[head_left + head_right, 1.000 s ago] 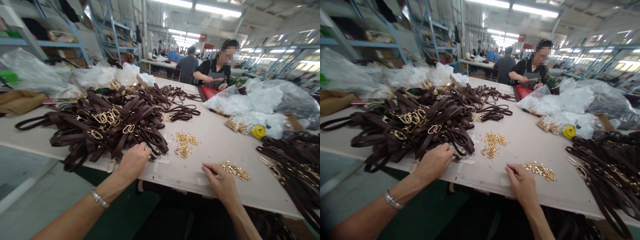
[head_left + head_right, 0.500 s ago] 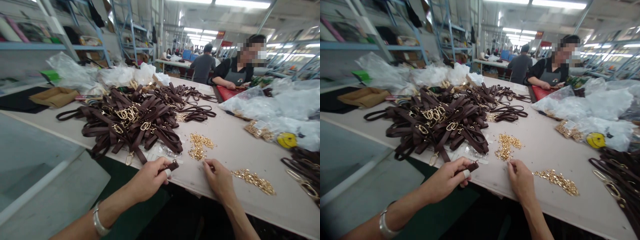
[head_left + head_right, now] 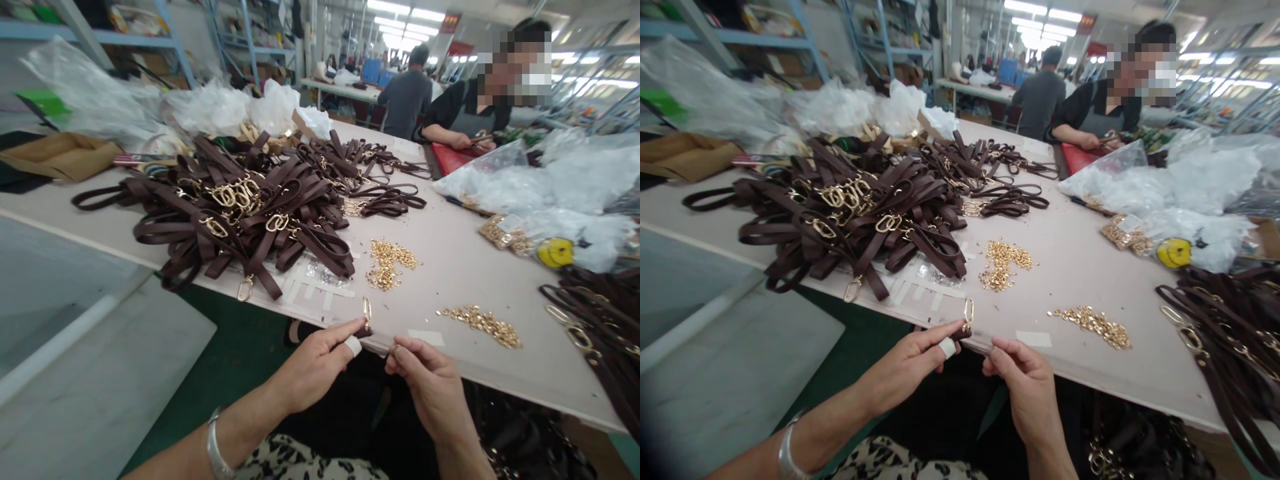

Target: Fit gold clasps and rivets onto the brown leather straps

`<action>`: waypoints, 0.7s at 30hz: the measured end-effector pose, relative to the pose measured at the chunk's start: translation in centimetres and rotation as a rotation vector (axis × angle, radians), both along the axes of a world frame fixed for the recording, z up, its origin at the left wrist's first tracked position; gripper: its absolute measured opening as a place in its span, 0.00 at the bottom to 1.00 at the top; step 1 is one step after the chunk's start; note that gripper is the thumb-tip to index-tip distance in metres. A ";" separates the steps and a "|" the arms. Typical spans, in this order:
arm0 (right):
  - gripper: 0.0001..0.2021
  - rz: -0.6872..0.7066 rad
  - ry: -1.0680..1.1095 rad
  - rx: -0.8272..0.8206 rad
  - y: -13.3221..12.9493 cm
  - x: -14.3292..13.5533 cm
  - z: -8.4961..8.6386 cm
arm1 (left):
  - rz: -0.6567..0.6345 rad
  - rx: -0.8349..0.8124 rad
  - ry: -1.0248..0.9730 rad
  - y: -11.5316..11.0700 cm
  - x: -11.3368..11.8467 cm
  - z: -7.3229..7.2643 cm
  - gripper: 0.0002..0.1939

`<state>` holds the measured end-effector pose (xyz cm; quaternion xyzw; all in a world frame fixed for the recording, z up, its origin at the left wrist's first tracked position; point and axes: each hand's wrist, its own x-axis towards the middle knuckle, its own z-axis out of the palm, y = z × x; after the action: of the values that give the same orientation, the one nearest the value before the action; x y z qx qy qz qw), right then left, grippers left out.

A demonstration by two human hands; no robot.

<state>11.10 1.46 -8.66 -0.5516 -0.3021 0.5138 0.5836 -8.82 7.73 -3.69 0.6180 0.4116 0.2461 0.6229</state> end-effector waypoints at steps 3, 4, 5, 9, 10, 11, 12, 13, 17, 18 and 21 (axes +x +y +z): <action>0.11 0.028 -0.024 0.034 -1.2 -0.8 0.2 | 0.012 0.117 0.020 -0.3 0.6 -0.2 0.20; 0.10 0.029 -0.025 0.036 -1.5 -1.1 0.2 | 0.028 0.125 0.016 -0.4 0.8 -0.3 0.20; 0.10 0.027 -0.020 0.032 -1.7 -1.4 0.2 | 0.047 0.120 0.004 -0.6 0.9 -0.4 0.19; 0.10 0.012 0.036 0.008 -1.7 -2.5 -0.1 | 0.060 0.054 -0.061 -1.2 1.4 -0.9 0.20; 0.10 0.010 0.056 0.007 -1.5 -2.7 -0.1 | 0.055 0.046 -0.060 -1.3 1.5 -0.9 0.20; 0.09 0.010 0.075 0.012 -1.4 -2.8 -0.2 | 0.050 0.046 -0.050 -1.4 1.5 -0.9 0.20; 0.09 0.016 0.088 0.021 -1.2 -2.9 -0.3 | 0.047 0.051 -0.037 -1.6 1.6 -0.9 0.19; 0.08 0.026 0.091 0.031 -1.1 -3.0 -0.3 | 0.049 0.057 -0.025 -1.6 1.6 -0.8 0.18; 0.07 -0.009 -0.025 0.033 -0.8 -3.0 -0.3 | 0.038 0.063 -0.017 -1.8 1.6 -0.7 0.17; 0.07 -0.034 -0.074 0.020 -0.8 -3.0 -0.3 | 0.033 0.059 -0.026 -1.8 1.7 -0.7 0.17; 0.06 -0.076 -0.182 0.004 -0.8 -3.0 -0.3 | 0.029 0.022 -0.065 -1.8 1.9 -1.1 0.18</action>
<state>8.09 0.67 -9.00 -0.6058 -0.3337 0.4385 0.5740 -6.95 5.94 -4.79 0.6105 0.3972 0.2795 0.6256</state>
